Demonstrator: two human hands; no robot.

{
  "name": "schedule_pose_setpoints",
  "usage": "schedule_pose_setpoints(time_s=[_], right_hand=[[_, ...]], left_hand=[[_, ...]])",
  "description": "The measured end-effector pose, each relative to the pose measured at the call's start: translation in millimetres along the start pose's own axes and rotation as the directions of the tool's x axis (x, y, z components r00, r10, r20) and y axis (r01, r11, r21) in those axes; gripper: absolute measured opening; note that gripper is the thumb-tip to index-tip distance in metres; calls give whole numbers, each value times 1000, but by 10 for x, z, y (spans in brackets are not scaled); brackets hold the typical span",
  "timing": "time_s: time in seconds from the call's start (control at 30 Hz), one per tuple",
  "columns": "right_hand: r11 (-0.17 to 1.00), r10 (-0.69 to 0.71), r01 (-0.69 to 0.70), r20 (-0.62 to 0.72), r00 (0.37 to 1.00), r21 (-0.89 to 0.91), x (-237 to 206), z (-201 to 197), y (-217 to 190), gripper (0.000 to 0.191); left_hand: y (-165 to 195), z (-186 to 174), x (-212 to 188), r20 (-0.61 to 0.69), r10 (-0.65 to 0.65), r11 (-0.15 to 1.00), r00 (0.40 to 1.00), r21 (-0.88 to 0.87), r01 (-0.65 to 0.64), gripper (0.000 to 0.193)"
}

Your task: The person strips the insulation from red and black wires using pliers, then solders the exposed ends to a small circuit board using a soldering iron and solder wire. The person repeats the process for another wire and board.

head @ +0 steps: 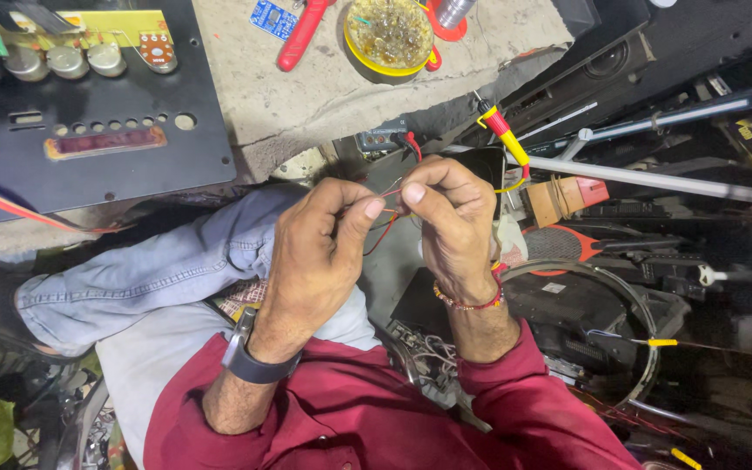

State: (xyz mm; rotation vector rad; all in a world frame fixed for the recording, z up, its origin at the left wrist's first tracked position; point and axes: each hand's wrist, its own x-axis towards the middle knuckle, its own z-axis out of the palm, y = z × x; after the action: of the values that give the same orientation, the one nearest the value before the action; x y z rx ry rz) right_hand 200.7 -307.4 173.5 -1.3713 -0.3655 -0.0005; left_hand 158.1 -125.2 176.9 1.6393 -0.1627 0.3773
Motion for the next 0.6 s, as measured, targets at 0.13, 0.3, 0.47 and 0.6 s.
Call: schedule_pose_setpoints(time_s=[0.13, 0.3, 0.47, 0.6], right_hand=[[996, 86, -86, -18, 996, 11, 20, 20, -74, 20], [993, 115, -117, 77, 990, 22, -1, 15, -140, 33], [985, 126, -117, 65, 990, -127, -46, -18, -74, 18], [990, 115, -117, -22, 993, -79, -28, -39, -9, 16]], left_hand=[[-8, -2, -6, -9, -8, 1000, 1000, -20, 8, 23], [-37, 1, -12, -20, 18, 999, 1000, -27, -19, 23], [-27, 5, -23, -14, 54, 998, 998, -23, -55, 23], [-4, -14, -42, -23, -4, 1000, 1000, -21, 3, 22]])
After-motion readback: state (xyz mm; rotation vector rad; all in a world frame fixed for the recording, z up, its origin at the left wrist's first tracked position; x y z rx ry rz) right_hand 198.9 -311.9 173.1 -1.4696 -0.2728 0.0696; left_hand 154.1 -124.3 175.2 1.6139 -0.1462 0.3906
